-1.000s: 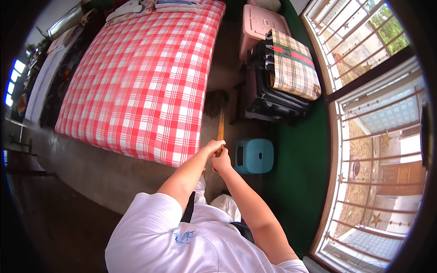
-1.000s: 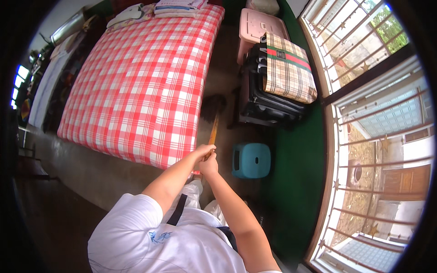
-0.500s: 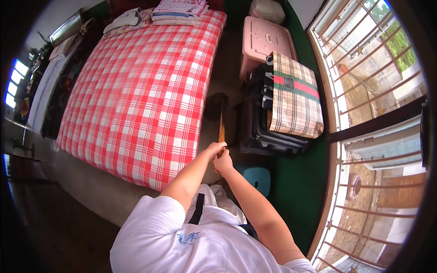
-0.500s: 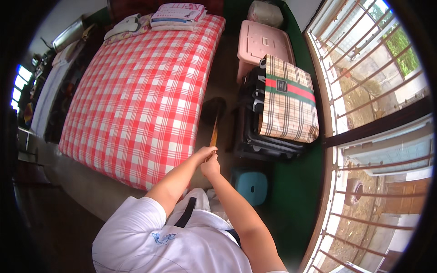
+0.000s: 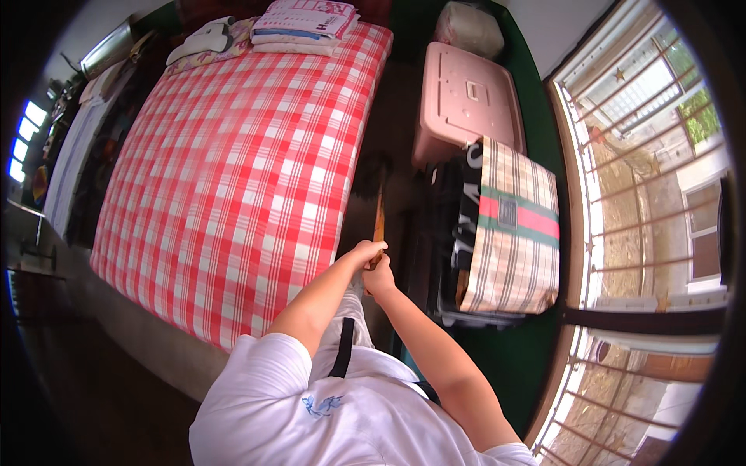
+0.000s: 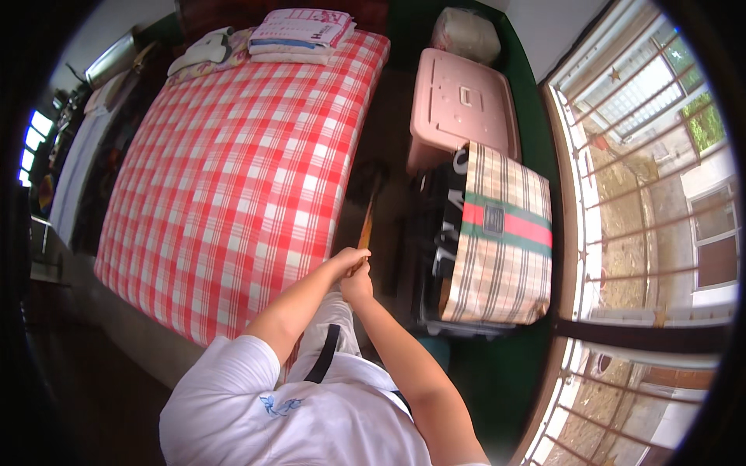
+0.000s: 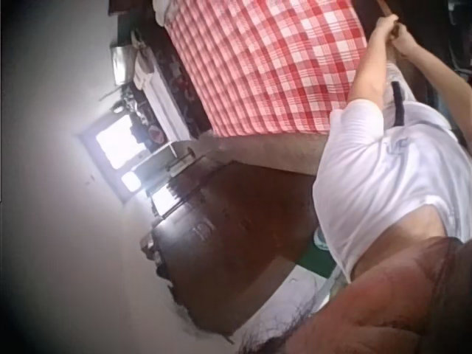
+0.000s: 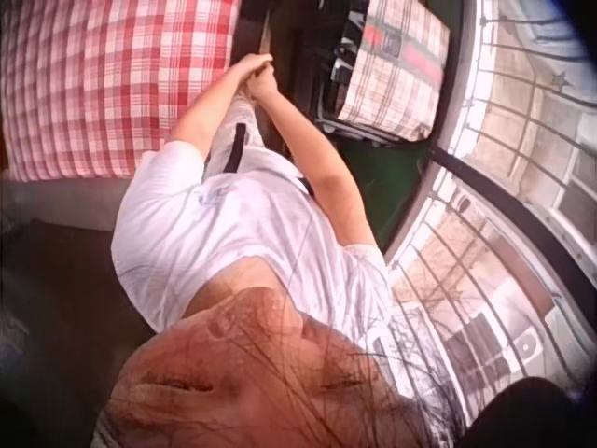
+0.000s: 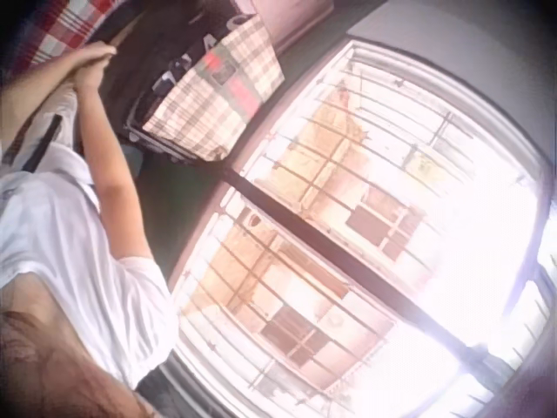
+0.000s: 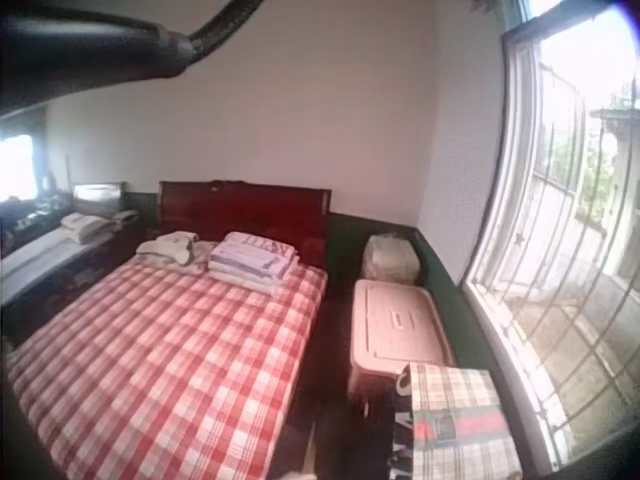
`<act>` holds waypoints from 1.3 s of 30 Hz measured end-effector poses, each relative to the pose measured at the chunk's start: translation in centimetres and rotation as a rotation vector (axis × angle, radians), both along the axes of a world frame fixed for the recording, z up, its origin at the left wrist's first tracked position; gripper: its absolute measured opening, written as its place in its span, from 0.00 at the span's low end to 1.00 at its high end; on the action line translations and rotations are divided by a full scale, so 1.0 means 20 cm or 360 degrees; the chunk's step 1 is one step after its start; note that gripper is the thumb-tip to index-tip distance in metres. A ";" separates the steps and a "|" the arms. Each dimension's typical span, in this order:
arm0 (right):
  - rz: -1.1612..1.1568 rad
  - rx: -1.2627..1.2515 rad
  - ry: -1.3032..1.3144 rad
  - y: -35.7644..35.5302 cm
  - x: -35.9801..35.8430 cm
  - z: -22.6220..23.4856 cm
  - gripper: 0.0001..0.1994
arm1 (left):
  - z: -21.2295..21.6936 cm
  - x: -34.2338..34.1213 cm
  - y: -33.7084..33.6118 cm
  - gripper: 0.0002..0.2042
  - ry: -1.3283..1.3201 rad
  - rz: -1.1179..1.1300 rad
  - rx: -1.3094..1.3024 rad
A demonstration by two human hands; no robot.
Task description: The person mops the floor of a sunroom and a bedroom using a traditional string mop. They move the mop back and forth across the concrete and tiled surfaces, navigating around furniture and potted plants.
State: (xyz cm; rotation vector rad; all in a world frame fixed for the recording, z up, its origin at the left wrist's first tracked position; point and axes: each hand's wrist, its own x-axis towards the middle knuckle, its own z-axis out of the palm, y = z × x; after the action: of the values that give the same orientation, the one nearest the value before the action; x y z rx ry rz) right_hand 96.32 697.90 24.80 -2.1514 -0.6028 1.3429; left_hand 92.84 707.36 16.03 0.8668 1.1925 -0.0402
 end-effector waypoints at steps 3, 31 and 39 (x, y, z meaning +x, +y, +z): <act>-0.0072 -0.0046 0.0139 0.31 0.14 -0.03 0.37 | -0.06 0.14 0.32 0.14 -0.0046 0.0013 0.0058; -0.1294 0.0481 0.1650 1.45 0.78 -0.35 0.35 | -0.29 0.94 1.76 0.30 0.0617 -0.0764 0.0504; -0.1260 0.0332 0.1536 0.66 0.41 -0.09 0.37 | -0.18 0.56 1.01 0.17 0.0612 -0.0791 0.1361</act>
State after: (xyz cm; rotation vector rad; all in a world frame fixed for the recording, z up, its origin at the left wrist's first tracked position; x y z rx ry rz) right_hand 104.53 711.11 23.09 -1.1112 0.4342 1.4995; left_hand 103.96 727.62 12.53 1.9679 1.3282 -0.1075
